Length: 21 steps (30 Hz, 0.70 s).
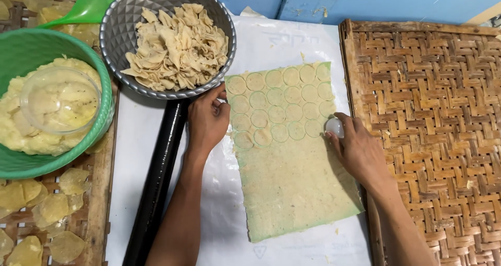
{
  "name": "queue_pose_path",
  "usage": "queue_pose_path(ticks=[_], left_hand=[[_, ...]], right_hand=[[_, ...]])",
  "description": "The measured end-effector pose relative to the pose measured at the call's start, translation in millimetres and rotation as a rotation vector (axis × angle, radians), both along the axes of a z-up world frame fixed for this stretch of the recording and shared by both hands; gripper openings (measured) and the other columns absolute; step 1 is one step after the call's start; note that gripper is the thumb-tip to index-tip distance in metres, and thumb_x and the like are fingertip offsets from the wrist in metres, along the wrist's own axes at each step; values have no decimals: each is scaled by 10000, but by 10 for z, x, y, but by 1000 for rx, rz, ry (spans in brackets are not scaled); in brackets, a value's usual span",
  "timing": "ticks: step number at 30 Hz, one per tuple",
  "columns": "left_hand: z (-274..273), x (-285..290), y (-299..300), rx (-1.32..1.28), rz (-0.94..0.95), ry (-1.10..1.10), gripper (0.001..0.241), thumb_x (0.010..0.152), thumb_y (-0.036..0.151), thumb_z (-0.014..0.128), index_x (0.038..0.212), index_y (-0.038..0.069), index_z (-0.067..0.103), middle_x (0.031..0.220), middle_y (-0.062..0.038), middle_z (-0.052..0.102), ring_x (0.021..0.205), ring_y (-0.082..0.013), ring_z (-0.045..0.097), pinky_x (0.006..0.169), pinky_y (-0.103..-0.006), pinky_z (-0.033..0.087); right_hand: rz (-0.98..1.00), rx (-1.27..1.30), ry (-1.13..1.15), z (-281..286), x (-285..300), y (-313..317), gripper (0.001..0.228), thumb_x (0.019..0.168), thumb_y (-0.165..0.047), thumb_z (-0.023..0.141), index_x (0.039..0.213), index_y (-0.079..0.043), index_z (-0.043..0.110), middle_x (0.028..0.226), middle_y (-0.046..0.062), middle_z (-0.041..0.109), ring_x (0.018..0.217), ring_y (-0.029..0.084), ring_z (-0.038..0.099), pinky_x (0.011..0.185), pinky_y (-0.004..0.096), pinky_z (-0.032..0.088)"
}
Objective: Using a small circular mold to stamp out uniform circles from a flat sheet of food dough.
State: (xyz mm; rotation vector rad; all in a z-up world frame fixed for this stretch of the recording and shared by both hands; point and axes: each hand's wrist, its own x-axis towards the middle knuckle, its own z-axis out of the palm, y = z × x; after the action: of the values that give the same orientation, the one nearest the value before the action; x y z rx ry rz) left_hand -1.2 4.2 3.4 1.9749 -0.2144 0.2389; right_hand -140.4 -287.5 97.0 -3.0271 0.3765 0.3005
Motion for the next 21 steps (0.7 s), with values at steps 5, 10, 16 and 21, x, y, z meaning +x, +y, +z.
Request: queue_pose_path(ticks=[5, 10, 16, 21], left_hand=[[14, 2, 0, 5, -9, -2, 452, 780, 86, 591, 1203, 43, 743, 967, -135, 770, 773, -256, 727, 620, -314, 586], [11, 3, 5, 5, -12, -3, 449, 784, 76, 590, 1205, 34, 740, 965, -143, 768, 738, -264, 717, 612, -325, 583], [18, 2, 6, 14, -8, -38, 445, 783, 73, 596, 1201, 40, 745, 950, -131, 767, 711, -254, 707, 608, -323, 571], [-21, 0, 11, 11, -4, -45, 437, 783, 79, 597, 1192, 44, 748, 944, -129, 768, 702, -259, 702, 603, -332, 566]], right_hand=[[53, -81, 60, 75, 119, 52, 511, 1058, -461, 405, 1469, -160, 441, 1069, 158, 628, 911, 396, 740, 678, 485, 600], [90, -162, 90, -257, 143, -48, 509, 1071, -504, 328, 1387, -131, 471, 1034, 134, 622, 900, 352, 738, 667, 465, 611], [27, -257, 86, -223, 175, 48, 469, 1135, -457, 239, 1264, -86, 496, 946, 164, 660, 761, 308, 756, 642, 401, 617], [123, -229, 177, -181, 179, -69, 476, 1095, -499, 224, 1261, -116, 453, 981, 168, 651, 786, 357, 762, 653, 438, 582]])
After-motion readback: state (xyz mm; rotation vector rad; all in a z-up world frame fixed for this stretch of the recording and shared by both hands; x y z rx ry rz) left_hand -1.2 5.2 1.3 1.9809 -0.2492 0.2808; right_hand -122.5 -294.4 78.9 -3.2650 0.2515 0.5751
